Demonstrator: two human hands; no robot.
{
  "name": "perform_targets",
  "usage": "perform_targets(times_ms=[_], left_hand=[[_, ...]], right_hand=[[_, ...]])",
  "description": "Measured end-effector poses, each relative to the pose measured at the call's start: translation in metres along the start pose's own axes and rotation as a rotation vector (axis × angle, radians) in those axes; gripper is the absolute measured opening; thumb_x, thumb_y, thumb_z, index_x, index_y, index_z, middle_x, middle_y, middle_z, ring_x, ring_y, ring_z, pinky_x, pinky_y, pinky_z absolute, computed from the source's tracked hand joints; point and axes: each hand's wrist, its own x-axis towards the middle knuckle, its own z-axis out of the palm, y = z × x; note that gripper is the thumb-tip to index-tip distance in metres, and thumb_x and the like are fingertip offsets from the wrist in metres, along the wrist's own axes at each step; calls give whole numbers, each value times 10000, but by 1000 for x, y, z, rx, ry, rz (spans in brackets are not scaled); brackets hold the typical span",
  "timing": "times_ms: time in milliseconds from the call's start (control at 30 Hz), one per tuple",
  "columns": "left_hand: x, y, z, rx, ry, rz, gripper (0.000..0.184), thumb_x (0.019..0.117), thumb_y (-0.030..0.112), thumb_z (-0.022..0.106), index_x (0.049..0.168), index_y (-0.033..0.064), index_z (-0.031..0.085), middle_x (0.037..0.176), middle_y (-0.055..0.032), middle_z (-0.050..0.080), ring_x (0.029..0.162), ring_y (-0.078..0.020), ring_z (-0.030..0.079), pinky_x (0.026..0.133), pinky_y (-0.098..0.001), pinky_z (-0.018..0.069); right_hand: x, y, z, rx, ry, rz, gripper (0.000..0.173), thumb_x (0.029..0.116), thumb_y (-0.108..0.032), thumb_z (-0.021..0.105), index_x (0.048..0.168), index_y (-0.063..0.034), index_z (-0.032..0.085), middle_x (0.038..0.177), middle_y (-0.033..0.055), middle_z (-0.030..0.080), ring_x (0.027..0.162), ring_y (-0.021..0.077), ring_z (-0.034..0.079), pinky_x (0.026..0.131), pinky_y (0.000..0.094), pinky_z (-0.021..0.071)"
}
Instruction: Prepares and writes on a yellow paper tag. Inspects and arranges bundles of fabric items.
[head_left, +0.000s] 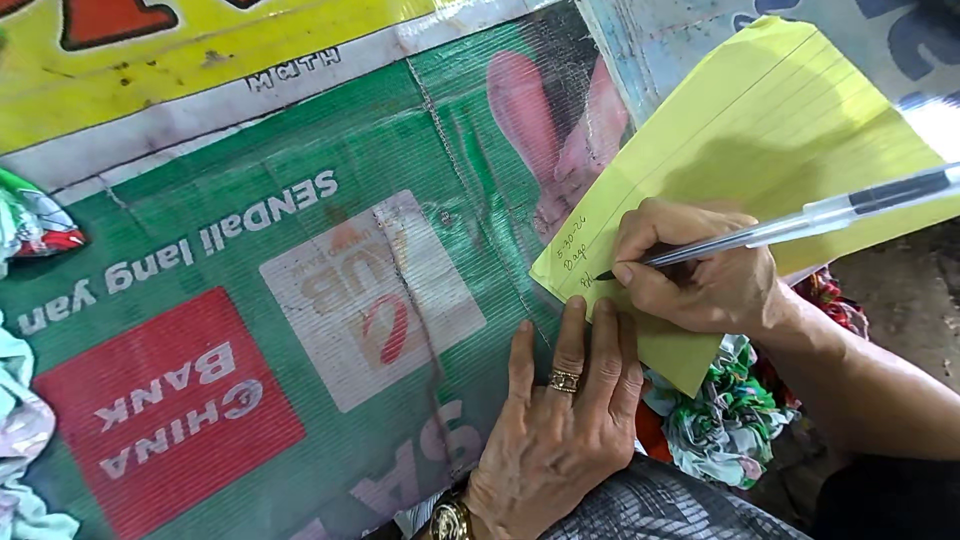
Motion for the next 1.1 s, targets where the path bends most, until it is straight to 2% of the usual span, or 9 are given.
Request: perform_targets(times_ms=[300,1100], left_hand=[[0,1,1,-4,9,-8,548,1046,513,464,1363,106,648,1408,-68,648,1301,-287,587,1030,-555,395],[1,0,0,-4,1,-5,547,1048,505,464,1368,100,642,1413,-79,640,1306,-303,580,1022,-567,396]], right_hand=[[-1,-1,-2,38,42,12,37,864,-43,621,828,-39,627,716,-37,595,560,-57,481,459,84,384],[0,-1,0,-60,61,19,32,859,-55,614,831,-38,615,711,-39,571,573,-62,469,474,80,377]])
